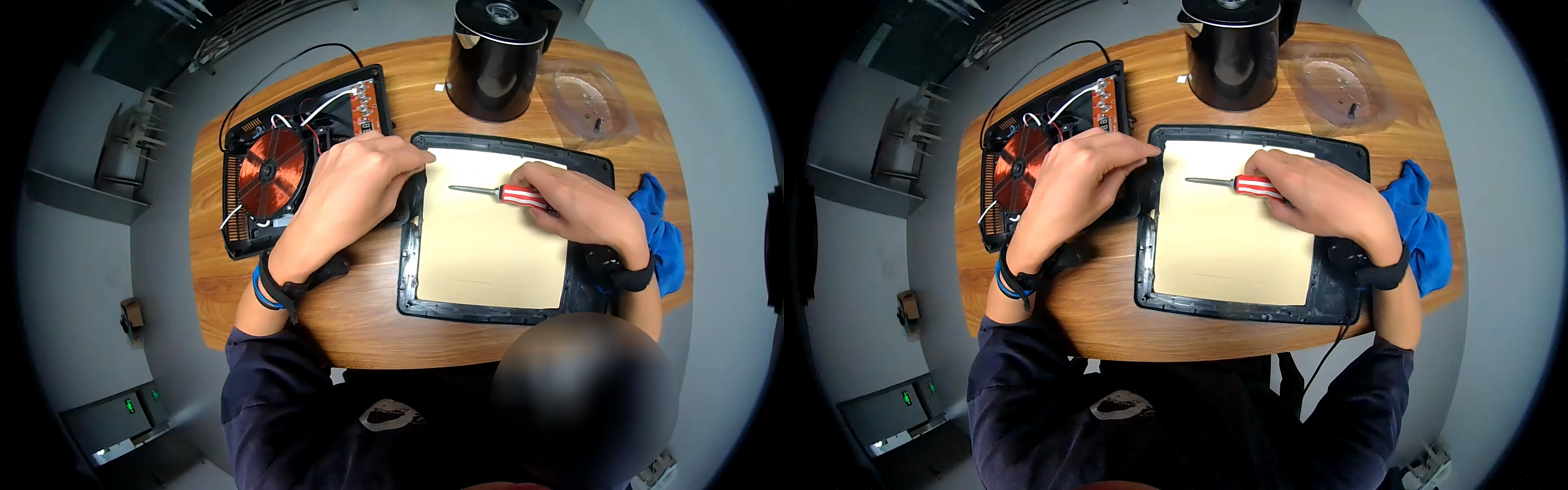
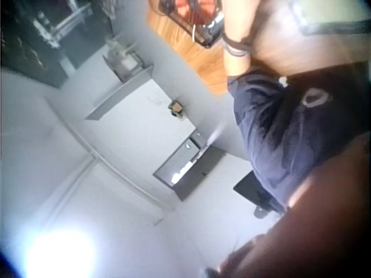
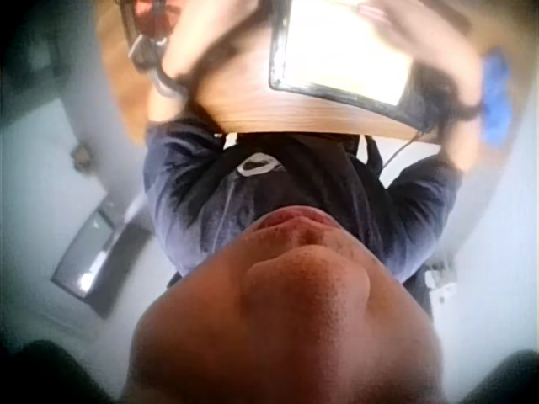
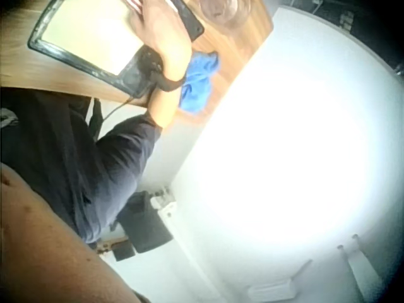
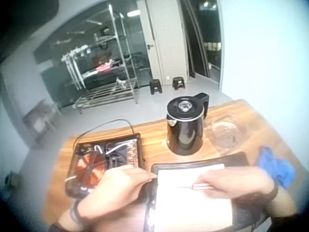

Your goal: The person wipes a flat surface with a blue cloth, then uses a screwdriver to loosen and remove screws from a circuit board inside an open electronic device. They detach the board and set it aside, leaving the device partially disassembled.

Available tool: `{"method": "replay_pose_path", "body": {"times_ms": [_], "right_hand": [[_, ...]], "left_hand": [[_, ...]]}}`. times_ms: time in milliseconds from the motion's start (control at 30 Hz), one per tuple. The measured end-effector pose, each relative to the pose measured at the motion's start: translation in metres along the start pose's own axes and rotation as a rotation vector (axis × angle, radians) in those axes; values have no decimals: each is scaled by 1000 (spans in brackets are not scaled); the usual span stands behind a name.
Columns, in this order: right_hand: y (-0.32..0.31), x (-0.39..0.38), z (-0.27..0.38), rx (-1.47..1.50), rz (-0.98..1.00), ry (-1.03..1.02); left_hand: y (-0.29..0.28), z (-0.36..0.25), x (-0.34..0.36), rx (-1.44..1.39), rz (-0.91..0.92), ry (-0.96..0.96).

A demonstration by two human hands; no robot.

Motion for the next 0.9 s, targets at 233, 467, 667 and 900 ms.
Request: {"method": "replay_pose_path", "body": {"times_ms": [233, 467, 667, 900], "right_hand": [[8, -1, -9, -101, -23, 87], [-15, -8, 55, -33, -236, -140], [-16, 6, 118, -124, -269, -509], [-5, 21, 130, -122, -308, -702]], "left_hand": [[14, -15, 1, -143, 93, 30], [19, -22, -8, -270, 66, 66], [21, -24, -10, -386, 170, -19], [16, -15, -19, -448, 356, -134]]}}
Point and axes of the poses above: each hand's wrist, its own x-axis towards the middle knuckle, its own y-axis out of the palm, z = x × y, the point moved 8 cm from there along x, towards the middle knuckle, and after that the axes turned 8 degrees about x, right-handed, at the moved point
